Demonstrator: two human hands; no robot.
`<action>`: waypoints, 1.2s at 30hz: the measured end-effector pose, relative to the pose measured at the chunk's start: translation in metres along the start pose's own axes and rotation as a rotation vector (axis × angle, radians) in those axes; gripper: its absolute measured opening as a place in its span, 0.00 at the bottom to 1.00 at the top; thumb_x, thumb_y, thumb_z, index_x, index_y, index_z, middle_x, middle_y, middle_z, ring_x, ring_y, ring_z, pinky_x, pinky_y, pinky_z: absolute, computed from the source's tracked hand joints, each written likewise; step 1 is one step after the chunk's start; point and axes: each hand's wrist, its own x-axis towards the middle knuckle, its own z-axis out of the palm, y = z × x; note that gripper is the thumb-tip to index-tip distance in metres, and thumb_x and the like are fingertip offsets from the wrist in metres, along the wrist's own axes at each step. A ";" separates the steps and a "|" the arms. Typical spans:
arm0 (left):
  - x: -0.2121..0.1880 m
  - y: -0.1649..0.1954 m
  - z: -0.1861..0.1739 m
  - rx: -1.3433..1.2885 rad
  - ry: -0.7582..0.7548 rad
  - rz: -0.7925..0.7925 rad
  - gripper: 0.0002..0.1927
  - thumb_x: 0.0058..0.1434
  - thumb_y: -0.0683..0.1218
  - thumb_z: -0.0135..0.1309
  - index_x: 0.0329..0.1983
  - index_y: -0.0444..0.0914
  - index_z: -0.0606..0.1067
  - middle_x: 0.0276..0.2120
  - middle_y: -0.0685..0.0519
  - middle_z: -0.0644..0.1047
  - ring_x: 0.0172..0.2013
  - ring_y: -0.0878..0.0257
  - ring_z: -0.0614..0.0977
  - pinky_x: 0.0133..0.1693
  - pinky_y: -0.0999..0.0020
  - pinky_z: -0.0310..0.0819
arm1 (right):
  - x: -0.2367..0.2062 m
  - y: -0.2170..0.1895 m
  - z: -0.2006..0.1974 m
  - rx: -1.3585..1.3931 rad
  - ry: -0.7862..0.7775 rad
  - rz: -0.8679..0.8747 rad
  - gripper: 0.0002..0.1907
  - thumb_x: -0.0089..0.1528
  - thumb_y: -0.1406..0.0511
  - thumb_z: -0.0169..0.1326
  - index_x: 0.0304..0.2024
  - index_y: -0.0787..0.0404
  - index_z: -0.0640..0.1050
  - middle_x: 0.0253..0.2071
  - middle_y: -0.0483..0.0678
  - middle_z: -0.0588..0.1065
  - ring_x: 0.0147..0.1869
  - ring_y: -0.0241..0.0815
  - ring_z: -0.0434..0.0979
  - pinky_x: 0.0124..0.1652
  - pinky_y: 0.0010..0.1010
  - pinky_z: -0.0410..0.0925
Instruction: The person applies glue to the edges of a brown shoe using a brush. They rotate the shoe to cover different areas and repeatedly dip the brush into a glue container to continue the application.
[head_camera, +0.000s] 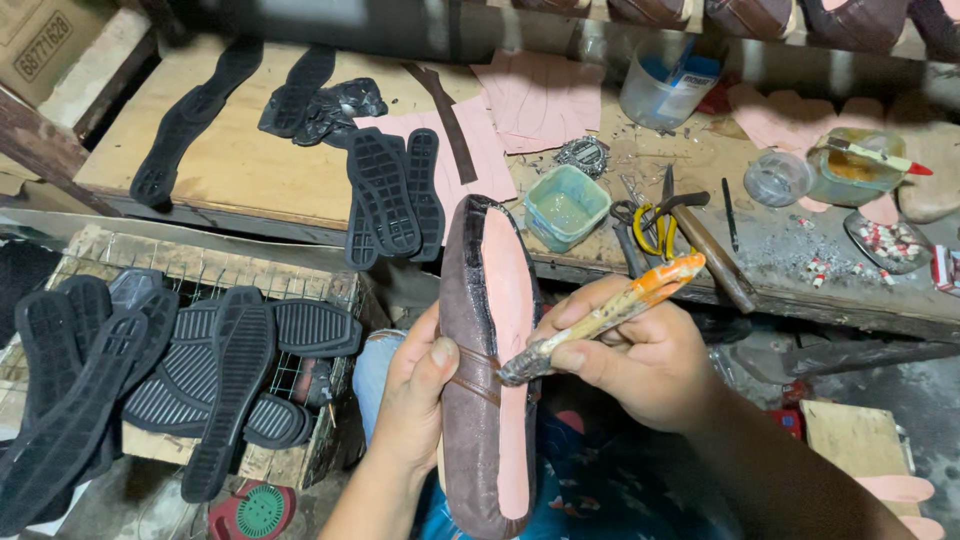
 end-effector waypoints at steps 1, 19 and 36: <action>-0.001 0.000 0.000 -0.002 -0.004 0.001 0.42 0.62 0.58 0.61 0.71 0.30 0.64 0.56 0.44 0.76 0.54 0.57 0.79 0.56 0.61 0.73 | 0.002 -0.001 0.002 -0.056 -0.010 -0.041 0.13 0.67 0.74 0.56 0.53 0.66 0.70 0.50 0.58 0.78 0.55 0.45 0.81 0.56 0.38 0.74; 0.004 0.002 0.001 0.120 0.050 0.059 0.39 0.63 0.57 0.60 0.70 0.31 0.65 0.56 0.47 0.76 0.54 0.61 0.78 0.57 0.64 0.72 | 0.001 -0.020 0.009 -0.572 -0.036 -0.287 0.16 0.60 0.70 0.64 0.47 0.63 0.73 0.48 0.54 0.81 0.50 0.43 0.86 0.49 0.32 0.79; -0.006 -0.002 -0.031 0.021 0.265 -0.080 0.35 0.62 0.62 0.53 0.64 0.33 0.68 0.49 0.45 0.78 0.45 0.57 0.82 0.46 0.59 0.78 | 0.140 0.102 -0.140 -1.352 0.282 -0.003 0.12 0.57 0.56 0.67 0.37 0.54 0.85 0.52 0.50 0.75 0.58 0.55 0.68 0.58 0.42 0.61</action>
